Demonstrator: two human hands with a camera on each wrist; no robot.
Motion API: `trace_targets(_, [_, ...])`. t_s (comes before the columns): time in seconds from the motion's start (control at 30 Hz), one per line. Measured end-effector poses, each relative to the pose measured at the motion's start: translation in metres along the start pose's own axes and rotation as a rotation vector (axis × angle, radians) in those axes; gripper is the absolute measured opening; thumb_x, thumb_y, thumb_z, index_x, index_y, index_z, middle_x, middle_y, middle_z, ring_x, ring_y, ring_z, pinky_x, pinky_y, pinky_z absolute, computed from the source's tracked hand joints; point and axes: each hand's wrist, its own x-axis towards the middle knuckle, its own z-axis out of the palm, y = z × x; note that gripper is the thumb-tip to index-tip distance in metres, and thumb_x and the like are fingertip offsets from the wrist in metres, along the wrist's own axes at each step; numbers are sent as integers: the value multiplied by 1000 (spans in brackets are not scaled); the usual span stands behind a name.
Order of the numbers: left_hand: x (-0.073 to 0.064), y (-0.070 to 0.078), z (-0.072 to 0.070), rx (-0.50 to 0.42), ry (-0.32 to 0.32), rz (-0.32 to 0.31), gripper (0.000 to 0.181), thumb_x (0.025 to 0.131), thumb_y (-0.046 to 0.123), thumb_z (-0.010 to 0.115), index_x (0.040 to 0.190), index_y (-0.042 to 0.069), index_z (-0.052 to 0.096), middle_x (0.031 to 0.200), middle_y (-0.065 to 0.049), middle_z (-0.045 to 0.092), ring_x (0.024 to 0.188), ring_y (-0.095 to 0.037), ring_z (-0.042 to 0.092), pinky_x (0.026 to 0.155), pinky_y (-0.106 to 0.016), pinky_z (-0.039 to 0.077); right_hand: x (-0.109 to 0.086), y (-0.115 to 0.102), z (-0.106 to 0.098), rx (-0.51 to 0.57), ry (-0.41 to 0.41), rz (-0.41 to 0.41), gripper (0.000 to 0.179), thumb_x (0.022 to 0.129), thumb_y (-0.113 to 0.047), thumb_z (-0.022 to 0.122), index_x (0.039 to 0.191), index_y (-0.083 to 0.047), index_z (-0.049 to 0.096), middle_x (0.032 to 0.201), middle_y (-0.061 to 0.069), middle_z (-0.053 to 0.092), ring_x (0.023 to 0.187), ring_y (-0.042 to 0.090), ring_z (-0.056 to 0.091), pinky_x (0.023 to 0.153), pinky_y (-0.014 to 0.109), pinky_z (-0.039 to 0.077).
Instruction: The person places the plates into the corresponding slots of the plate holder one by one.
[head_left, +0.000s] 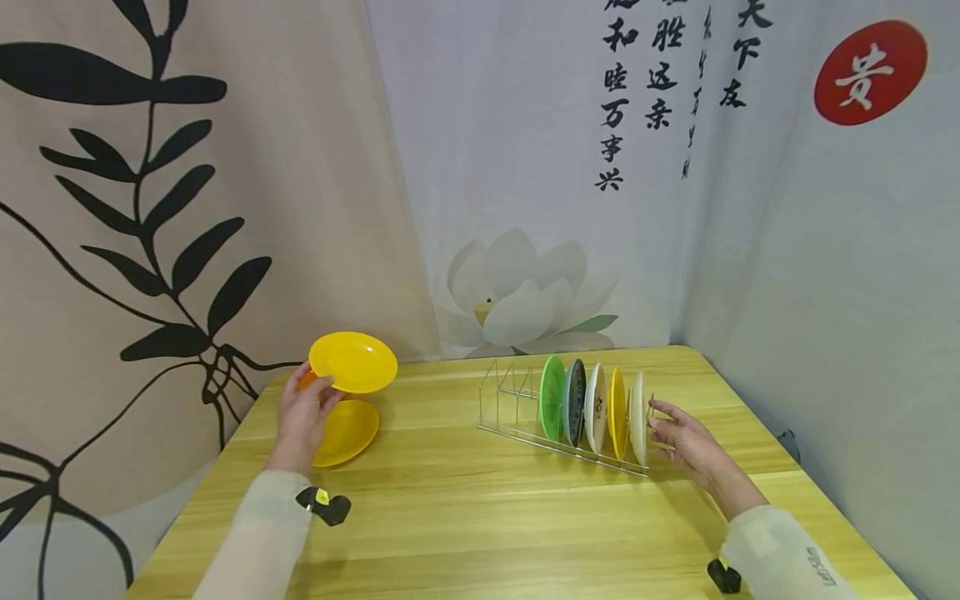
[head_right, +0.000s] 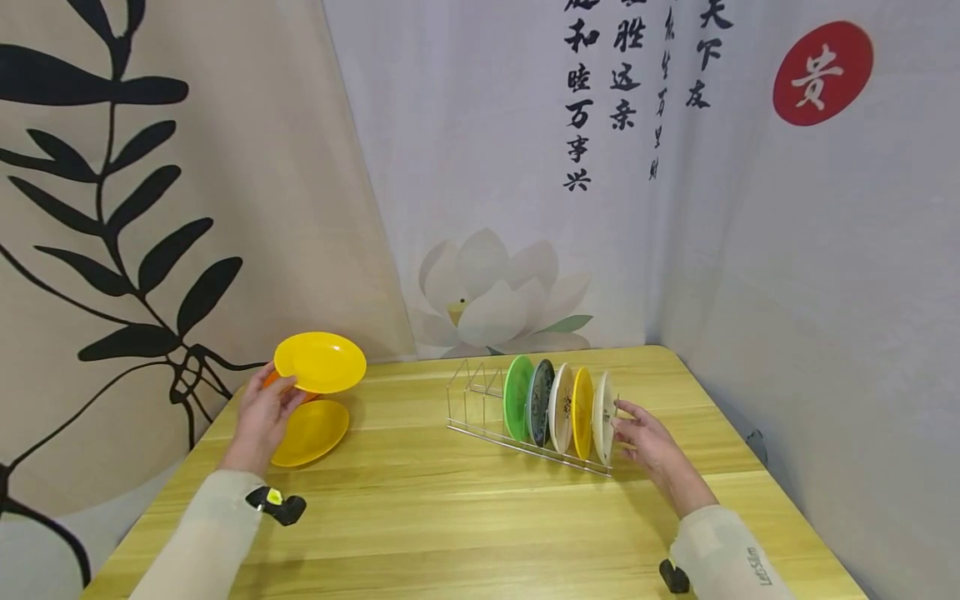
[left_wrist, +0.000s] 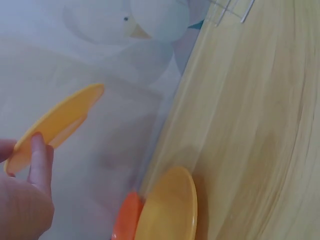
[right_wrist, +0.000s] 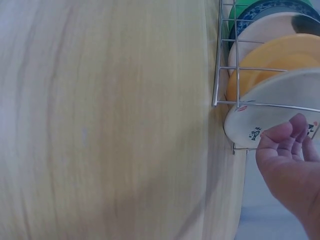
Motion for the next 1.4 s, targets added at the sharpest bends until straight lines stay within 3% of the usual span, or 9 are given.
trace_targets(0.1, [-3,0,8,20,-35,1,57,97,4,62,147,21,42,119,-3,52,90,-15,60,95,-29,52,1,0,0,-7,3,4,64,106,-22,47,157,-2,13,109,1,49,95,13,53,80,31,49])
trace_targets(0.33, [-9,-5,29,20,-125,1,62,95,1,63,148,19,38,111,-5,60,84,-14,66,83,-26,57,0,1,-1,-26,-2,7,65,106,-24,47,157,-2,12,109,0,49,96,14,53,81,32,49])
trace_targets(0.7, [-18,-18,61,38,-267,17,62,96,3,63,151,16,35,118,-8,60,98,-17,68,91,-30,55,1,1,-1,-26,-9,-1,65,106,-24,47,157,-1,12,110,1,48,97,15,52,81,33,49])
trace_targets(1.03, [-27,-31,92,-5,-334,25,60,95,-2,62,149,14,39,114,-9,62,93,-19,69,89,-32,56,1,0,-1,-49,-2,0,64,106,-23,46,157,-1,13,110,0,49,98,16,53,82,33,49])
trace_targets(1.27, [-31,-40,113,28,-389,11,60,94,-2,63,146,14,41,103,-4,66,90,-18,68,85,-31,58,0,-1,-2,-61,-6,0,66,106,-24,48,157,0,14,121,8,48,99,16,54,83,35,49])
trace_targets(1.4, [-34,-44,123,46,-398,28,58,92,-3,64,145,13,44,101,-5,67,86,-17,68,80,-30,59,0,-2,-1,-51,-9,-4,67,105,-24,49,156,0,14,118,5,50,97,14,54,82,35,49])
